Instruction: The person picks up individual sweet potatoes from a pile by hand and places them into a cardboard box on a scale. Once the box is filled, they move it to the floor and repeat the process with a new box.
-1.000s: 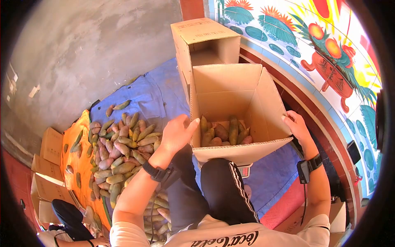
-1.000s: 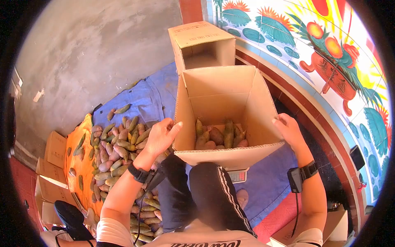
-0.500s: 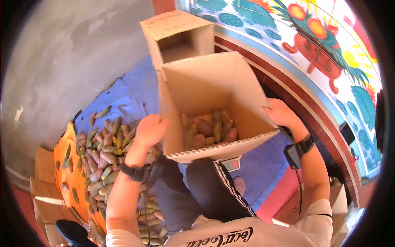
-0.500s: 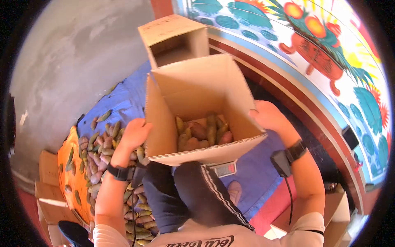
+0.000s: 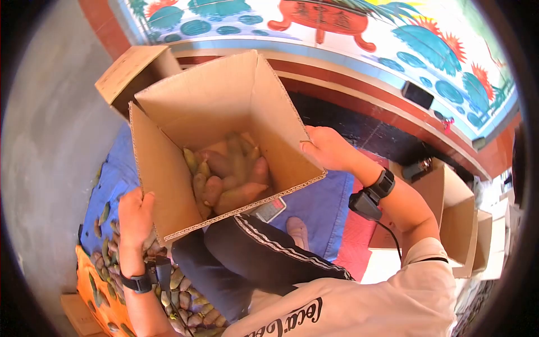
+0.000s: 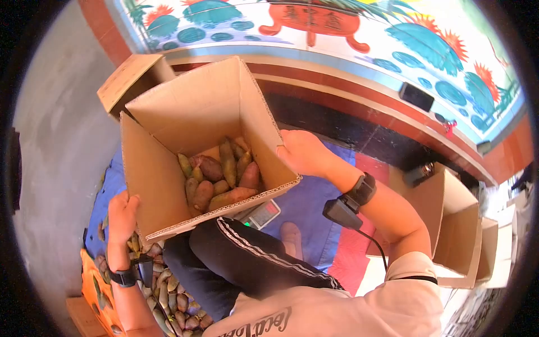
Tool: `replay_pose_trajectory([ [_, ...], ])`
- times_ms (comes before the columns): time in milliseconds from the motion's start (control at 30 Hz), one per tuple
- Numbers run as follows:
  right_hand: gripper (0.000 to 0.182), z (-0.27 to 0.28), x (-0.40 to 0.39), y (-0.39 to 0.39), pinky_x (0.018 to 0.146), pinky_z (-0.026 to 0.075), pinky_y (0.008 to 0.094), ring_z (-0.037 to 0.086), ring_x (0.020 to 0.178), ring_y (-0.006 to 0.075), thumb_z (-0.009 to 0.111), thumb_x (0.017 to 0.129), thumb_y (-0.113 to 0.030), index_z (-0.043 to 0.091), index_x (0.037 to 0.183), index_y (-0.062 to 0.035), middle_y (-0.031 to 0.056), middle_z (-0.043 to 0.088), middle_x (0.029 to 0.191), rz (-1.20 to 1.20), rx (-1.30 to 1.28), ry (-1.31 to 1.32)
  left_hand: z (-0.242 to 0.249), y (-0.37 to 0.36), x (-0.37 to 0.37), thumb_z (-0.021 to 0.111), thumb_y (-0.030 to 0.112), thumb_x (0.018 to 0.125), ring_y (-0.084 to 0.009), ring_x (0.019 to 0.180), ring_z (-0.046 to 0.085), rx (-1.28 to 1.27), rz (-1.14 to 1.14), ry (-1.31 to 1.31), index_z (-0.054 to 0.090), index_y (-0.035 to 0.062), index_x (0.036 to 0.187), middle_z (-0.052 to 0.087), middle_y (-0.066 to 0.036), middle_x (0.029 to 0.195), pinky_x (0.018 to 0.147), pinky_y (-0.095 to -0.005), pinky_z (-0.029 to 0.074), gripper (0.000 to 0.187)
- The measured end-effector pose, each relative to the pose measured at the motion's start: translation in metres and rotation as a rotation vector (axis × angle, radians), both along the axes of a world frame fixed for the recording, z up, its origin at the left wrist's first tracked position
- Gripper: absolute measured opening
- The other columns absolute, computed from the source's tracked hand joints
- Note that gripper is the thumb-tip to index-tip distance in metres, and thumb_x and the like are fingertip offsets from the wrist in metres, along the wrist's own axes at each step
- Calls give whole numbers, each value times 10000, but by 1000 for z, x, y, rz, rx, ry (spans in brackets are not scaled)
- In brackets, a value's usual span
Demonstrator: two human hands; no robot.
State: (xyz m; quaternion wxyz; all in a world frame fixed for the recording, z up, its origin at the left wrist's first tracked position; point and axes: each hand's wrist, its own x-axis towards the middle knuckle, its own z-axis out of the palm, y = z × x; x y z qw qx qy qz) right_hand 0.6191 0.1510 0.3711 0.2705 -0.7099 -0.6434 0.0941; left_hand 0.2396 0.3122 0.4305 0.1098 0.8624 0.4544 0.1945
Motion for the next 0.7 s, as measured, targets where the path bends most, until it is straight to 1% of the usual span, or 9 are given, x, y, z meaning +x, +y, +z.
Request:
replay_pose_trajectory([
  [167, 283, 9, 9, -59, 774, 448, 488, 568, 895, 445, 497, 842, -205, 555, 943, 53, 282, 601, 892, -134, 25, 159, 24, -10, 51, 525, 158, 827, -385, 609, 552, -6, -129, -7, 572, -64, 778, 545, -251, 671, 576, -418, 428, 233],
  [233, 269, 14, 13, -81, 758, 451, 481, 571, 882, 446, 513, 832, -184, 558, 959, 49, 277, 605, 885, -229, 99, 216, 30, -15, 69, 526, 155, 825, -386, 611, 552, 8, -176, -13, 573, -64, 776, 546, -248, 672, 577, -416, 429, 230],
  [267, 269, 21, 13, -93, 758, 451, 481, 571, 882, 446, 513, 832, -184, 558, 959, 49, 277, 605, 885, -245, 104, 215, 32, -18, 78, 529, 160, 824, -384, 620, 556, -10, -197, -16, 572, -61, 774, 546, -246, 672, 580, -417, 429, 230],
  [333, 261, 38, 12, -116, 740, 459, 467, 582, 864, 436, 510, 834, -170, 556, 952, 58, 282, 604, 875, -299, 93, 318, 36, -18, 95, 533, 164, 822, -383, 629, 561, -28, -231, -20, 572, -58, 773, 545, -244, 671, 583, -419, 429, 230],
  [367, 261, 40, 13, -127, 740, 459, 467, 582, 864, 436, 510, 834, -170, 556, 952, 58, 282, 604, 875, -314, 91, 316, 35, -17, 105, 534, 170, 820, -377, 642, 570, -25, -270, -17, 579, -54, 786, 551, -241, 677, 589, -417, 431, 230],
  [433, 257, 43, 14, -150, 729, 467, 447, 591, 849, 427, 501, 836, -157, 558, 968, 56, 277, 606, 867, -440, 20, 274, 32, -13, 127, 536, 175, 818, -371, 654, 580, -30, -333, -20, 585, -50, 799, 557, -239, 683, 596, -415, 433, 231],
  [567, 247, 52, 9, -186, 722, 470, 437, 596, 849, 418, 498, 840, -144, 555, 969, 59, 276, 605, 866, -571, -16, 269, 20, -11, 175, 535, 187, 814, -357, 668, 591, -142, -507, -127, 589, -48, 792, 569, -237, 695, 613, -413, 438, 242],
  [633, 293, 55, 5, -201, 744, 480, 346, 627, 803, 274, 490, 863, -89, 529, 1107, 69, 211, 641, 894, -616, 5, 265, 17, -12, 198, 534, 192, 813, -356, 673, 591, -185, -552, -113, 601, -42, 798, 568, -238, 698, 625, -413, 442, 243],
  [700, 284, 57, 7, -215, 743, 480, 348, 626, 804, 284, 491, 862, -94, 536, 1090, 70, 216, 636, 887, -670, -9, 225, 7, -7, 222, 534, 192, 813, -359, 689, 595, -217, -599, -92, 619, -28, 823, 575, -238, 709, 641, -410, 448, 236],
])
